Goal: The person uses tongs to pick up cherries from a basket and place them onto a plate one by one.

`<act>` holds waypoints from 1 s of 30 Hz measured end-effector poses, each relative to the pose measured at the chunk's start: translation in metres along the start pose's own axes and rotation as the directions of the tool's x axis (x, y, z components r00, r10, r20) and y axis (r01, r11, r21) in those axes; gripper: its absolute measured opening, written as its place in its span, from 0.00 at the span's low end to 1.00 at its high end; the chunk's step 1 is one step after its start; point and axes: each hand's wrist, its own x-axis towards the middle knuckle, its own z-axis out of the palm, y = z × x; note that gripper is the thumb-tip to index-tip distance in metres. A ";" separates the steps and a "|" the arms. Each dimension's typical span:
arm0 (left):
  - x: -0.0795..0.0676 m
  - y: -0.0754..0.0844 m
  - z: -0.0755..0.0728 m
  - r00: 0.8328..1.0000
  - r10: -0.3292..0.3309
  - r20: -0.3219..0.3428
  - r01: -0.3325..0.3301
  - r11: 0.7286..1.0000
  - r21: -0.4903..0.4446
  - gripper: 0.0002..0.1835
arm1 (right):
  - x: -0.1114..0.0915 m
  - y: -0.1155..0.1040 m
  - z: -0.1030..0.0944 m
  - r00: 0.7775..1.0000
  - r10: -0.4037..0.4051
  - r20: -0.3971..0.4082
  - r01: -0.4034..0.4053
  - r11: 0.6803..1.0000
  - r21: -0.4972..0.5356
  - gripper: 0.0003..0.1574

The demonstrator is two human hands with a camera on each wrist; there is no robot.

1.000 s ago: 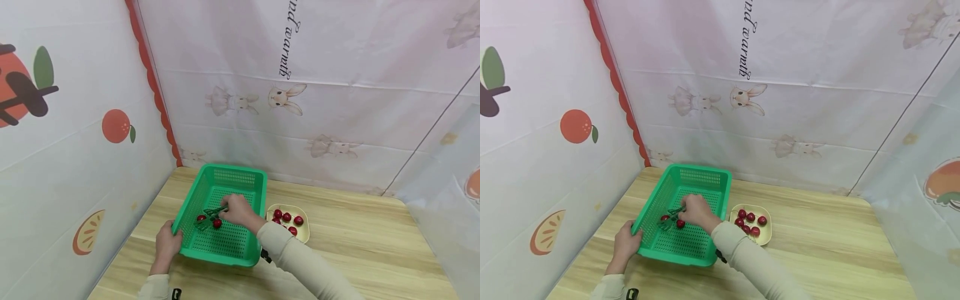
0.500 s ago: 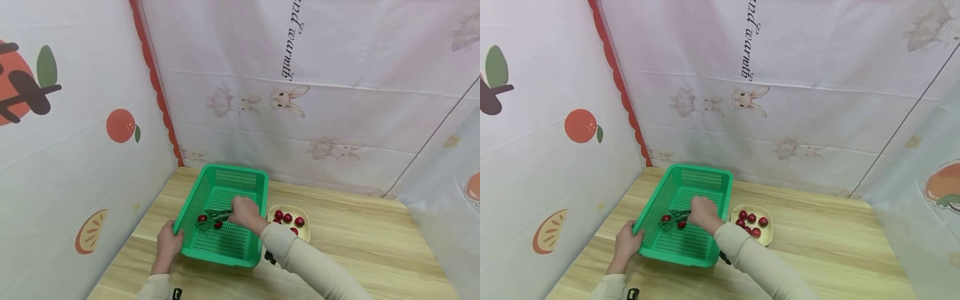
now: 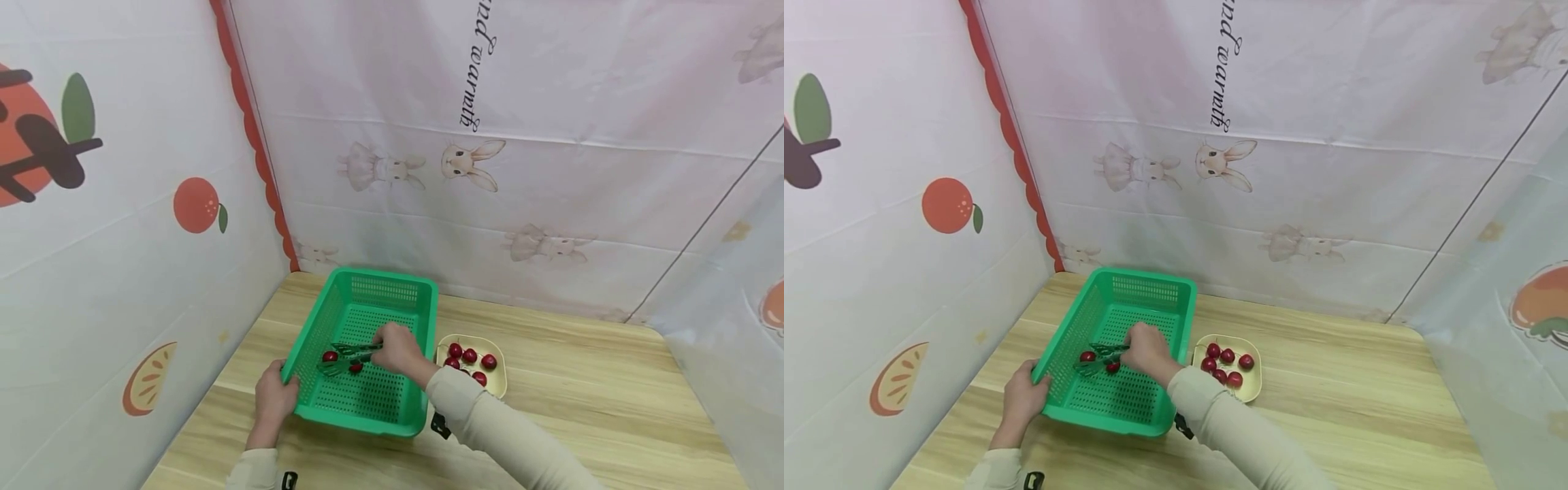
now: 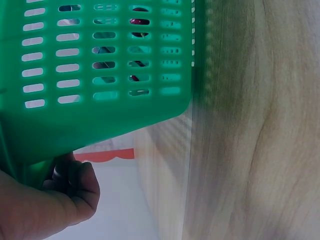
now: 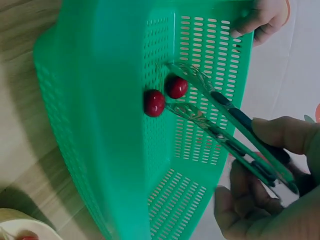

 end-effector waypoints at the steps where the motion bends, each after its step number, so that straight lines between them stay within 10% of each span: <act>1: 0.000 0.000 0.000 1.000 -0.001 0.001 0.001 1.000 0.000 0.19 | 0.000 0.001 0.000 1.000 -0.008 0.002 0.007 1.000 0.017 0.20; 19: -0.001 -0.002 0.002 1.000 -0.002 0.000 0.002 1.000 -0.009 0.20 | -0.001 0.004 0.006 0.990 -0.142 -0.013 0.142 0.990 0.009 0.23; 30: -0.002 0.001 0.001 1.000 -0.007 0.008 0.007 1.000 0.003 0.20 | -0.022 0.018 -0.023 0.977 -0.173 -0.123 0.180 0.982 0.050 0.17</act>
